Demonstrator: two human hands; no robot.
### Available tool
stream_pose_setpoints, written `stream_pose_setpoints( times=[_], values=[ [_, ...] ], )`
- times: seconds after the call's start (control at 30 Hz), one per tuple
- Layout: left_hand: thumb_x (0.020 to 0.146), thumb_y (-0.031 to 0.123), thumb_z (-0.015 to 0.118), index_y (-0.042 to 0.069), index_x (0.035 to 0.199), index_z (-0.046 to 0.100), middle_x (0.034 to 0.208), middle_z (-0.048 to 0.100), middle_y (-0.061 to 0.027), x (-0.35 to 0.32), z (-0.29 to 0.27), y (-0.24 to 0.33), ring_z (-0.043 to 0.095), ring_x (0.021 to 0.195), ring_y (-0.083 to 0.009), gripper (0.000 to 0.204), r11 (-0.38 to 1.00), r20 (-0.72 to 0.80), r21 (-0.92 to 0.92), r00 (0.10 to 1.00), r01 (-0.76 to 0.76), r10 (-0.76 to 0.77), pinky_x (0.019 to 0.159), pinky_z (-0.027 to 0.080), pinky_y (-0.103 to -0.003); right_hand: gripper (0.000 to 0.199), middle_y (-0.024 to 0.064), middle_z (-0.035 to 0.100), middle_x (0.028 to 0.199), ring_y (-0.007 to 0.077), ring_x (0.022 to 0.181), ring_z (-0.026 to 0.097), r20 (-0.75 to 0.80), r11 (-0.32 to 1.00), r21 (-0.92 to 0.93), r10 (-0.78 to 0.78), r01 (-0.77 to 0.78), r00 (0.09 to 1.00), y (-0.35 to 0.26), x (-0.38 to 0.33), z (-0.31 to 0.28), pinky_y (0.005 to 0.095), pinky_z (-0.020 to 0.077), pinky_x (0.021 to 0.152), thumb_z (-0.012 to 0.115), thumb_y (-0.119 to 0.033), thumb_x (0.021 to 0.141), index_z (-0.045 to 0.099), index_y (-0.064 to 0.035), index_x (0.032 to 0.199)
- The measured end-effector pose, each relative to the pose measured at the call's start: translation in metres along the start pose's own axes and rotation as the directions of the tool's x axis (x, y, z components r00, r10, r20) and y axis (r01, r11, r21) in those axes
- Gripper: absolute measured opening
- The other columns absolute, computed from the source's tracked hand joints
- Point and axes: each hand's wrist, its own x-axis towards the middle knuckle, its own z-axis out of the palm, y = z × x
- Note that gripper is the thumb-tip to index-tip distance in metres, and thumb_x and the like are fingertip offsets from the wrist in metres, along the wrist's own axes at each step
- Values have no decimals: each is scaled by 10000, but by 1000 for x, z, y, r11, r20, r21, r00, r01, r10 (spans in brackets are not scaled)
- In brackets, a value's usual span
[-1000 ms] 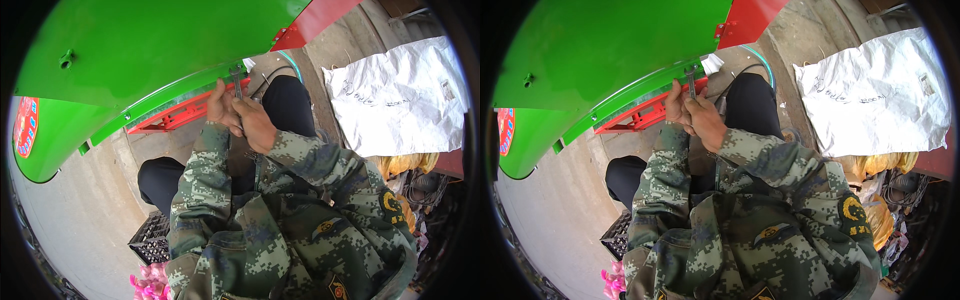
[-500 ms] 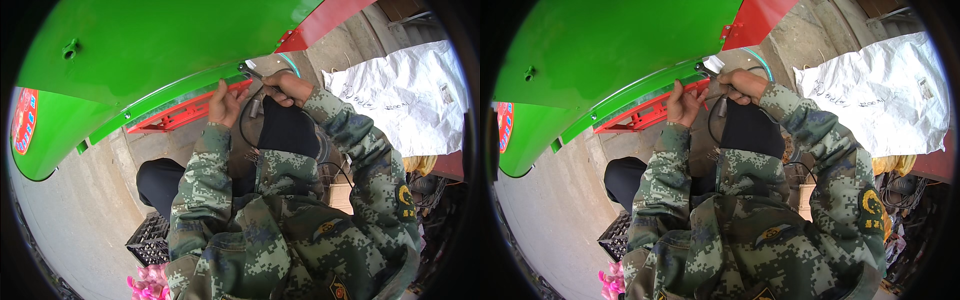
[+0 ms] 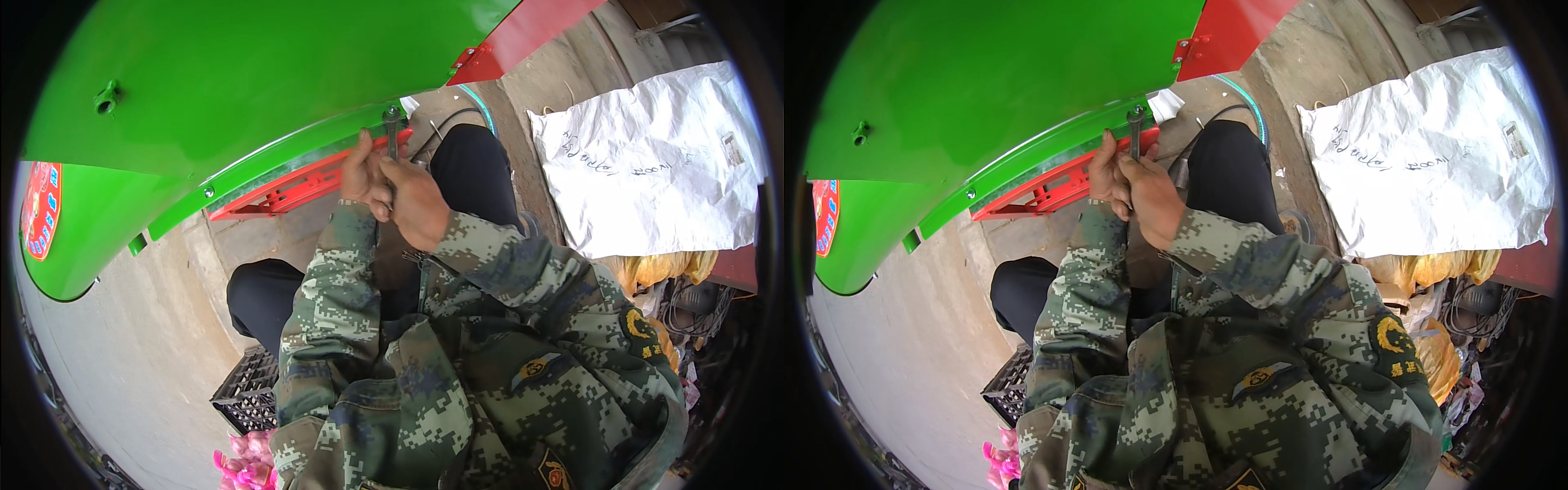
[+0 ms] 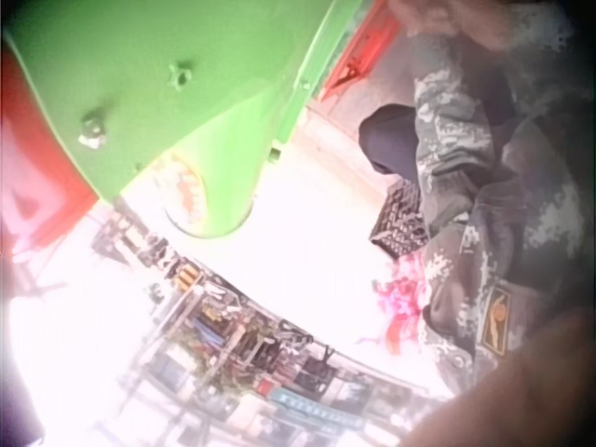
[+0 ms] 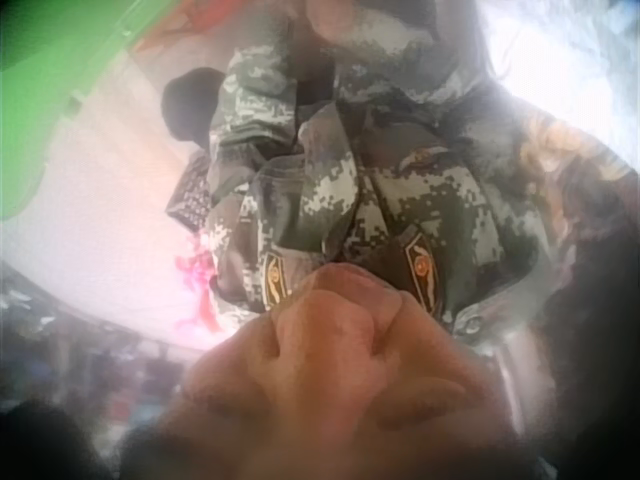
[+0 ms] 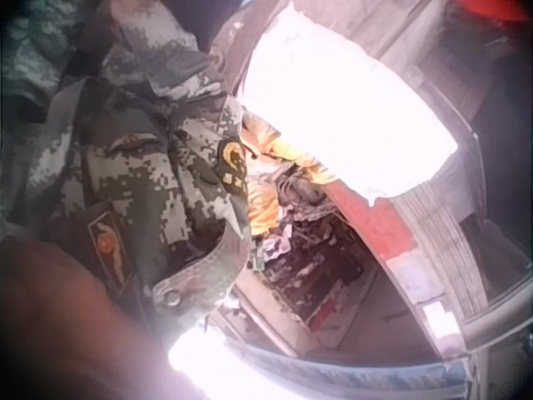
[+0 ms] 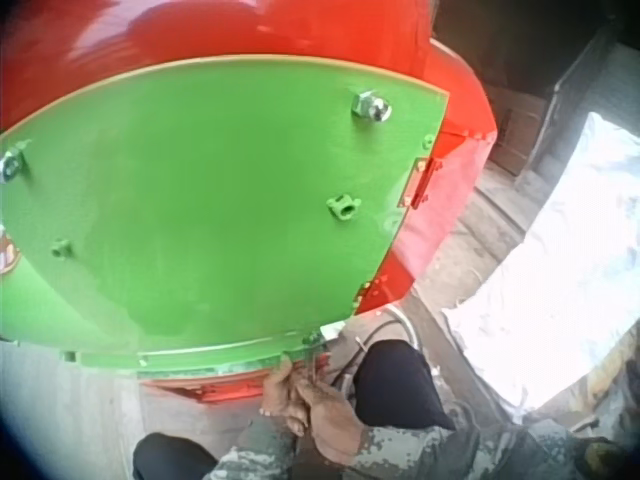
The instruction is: The person assembles a green and red machine by inserting bolts and tightening them with a hammer and wrench. They work on multiple fasteners along the machine's edge, occasionally standing to reposition the unit before resuming tightening.
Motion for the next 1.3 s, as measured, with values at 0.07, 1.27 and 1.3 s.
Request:
stream_pose_setpoints(
  times=[0.07,1.27,1.3],
  values=[
    [984,430,569,122,1341,503,1272,598,-99,8,2,-4,583,1146,-276,476,987,81,-58,984,-153,157,975,463,-483,301,-21,392,631,98,484,353,59,975,-223,11,3,998,-24,-11,-29,277,295,450,448,-308,1033,508,-73,855],
    [957,344,635,158,1321,536,1349,575,-39,11,4,-9,521,1261,-274,421,942,43,13,941,-336,336,1089,347,-523,418,-43,316,514,78,394,272,57,750,-657,150,-76,987,-97,14,-70,251,203,382,433,-357,1040,479,-62,747],
    [952,355,642,167,1306,555,1333,593,-48,10,4,-9,541,1244,-285,410,937,44,26,937,-349,348,1086,362,-536,421,-43,313,507,76,385,268,61,714,-694,190,-95,980,-107,19,-72,250,200,377,434,-358,1040,471,-69,736]
  ],
)
